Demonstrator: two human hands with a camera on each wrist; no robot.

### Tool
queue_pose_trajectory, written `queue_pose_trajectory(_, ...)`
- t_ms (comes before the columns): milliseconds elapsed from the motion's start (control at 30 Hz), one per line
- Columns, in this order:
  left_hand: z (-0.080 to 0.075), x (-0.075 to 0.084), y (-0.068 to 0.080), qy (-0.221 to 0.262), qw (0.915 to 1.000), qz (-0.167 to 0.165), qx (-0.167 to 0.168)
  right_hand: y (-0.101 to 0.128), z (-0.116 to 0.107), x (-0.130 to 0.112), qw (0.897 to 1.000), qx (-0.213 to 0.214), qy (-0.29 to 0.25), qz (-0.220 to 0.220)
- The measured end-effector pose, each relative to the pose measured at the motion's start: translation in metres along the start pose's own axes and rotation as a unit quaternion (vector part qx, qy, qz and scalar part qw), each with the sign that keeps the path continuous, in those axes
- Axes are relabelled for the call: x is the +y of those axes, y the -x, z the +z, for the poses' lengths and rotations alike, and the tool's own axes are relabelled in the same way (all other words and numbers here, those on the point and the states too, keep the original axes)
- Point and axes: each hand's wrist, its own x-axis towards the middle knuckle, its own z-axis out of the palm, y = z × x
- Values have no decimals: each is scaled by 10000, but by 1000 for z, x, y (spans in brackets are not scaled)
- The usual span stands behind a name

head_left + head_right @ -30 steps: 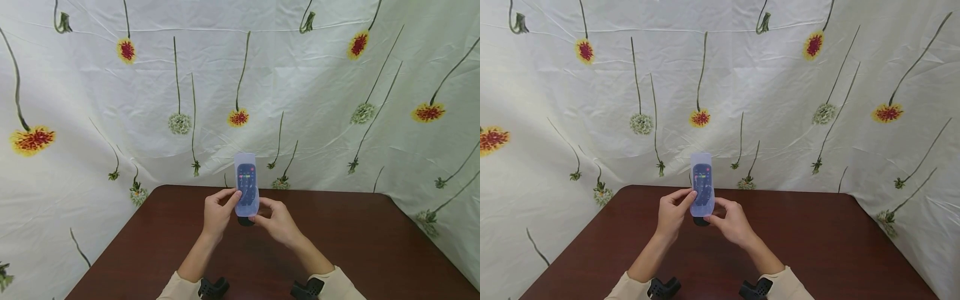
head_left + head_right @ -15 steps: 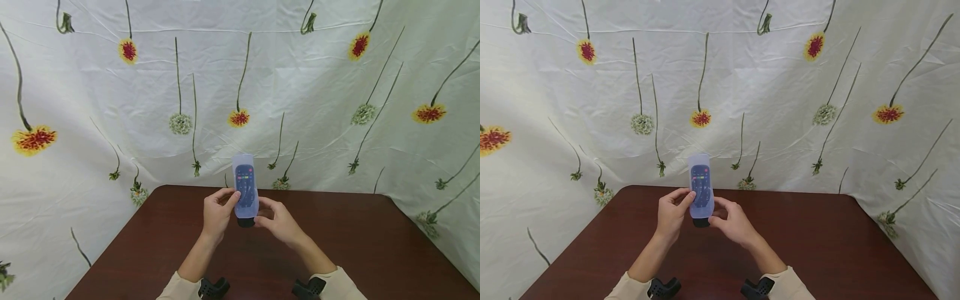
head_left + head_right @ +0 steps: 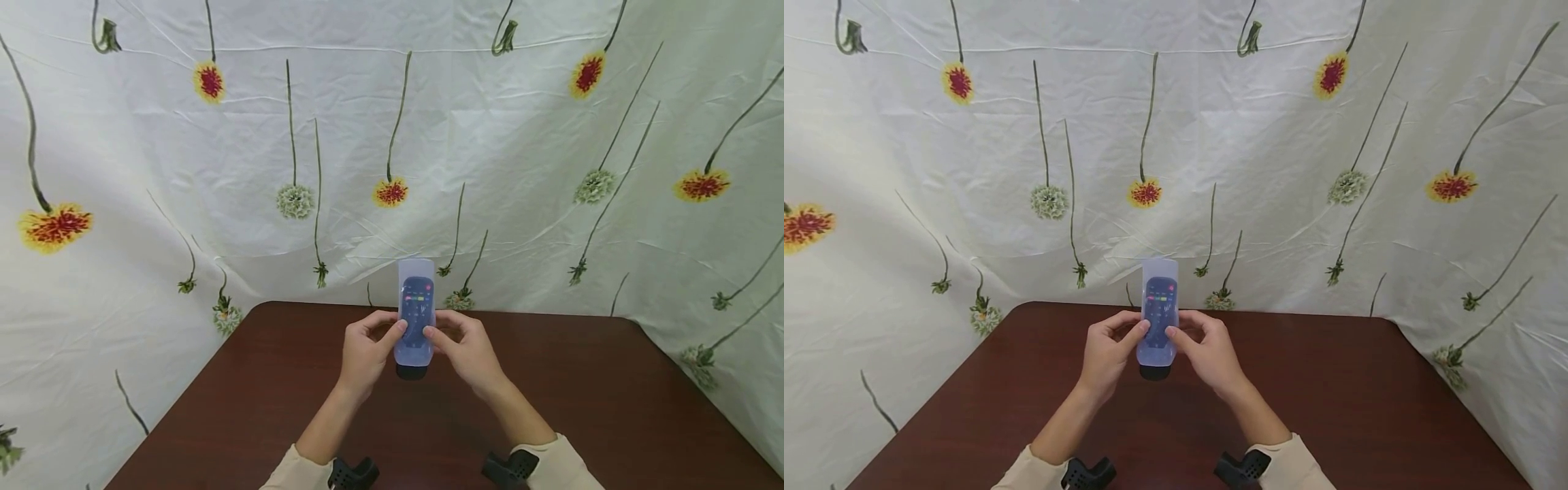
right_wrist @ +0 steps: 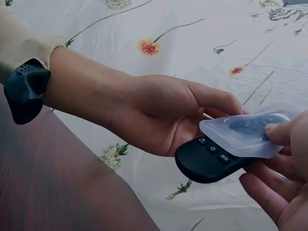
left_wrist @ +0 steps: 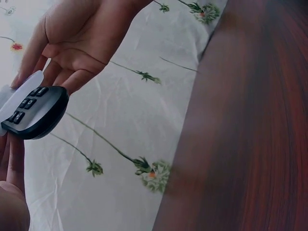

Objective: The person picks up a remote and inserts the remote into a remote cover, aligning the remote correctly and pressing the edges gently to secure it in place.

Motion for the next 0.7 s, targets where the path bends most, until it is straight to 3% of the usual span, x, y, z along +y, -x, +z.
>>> queue_pose_trajectory(133, 1, 1, 1, 4, 9997, -93, -247, 0, 1, -1, 9993, 340, -3, -127)
queue_pose_trajectory(300, 1, 1, 1, 15, 9959, -575, -696, -1, 0, -2, 9955, 909, 90, -263)
queue_pose_trajectory(533, 0, -4, 3, -45, 9769, -989, -1895, -5, -6, -4, 9823, 1796, -377, -379)
queue_pose_trajectory(700, 6, -5, 5, 199, 9748, -1067, -1949, -5, -6, -5, 9771, 1999, -649, -342)
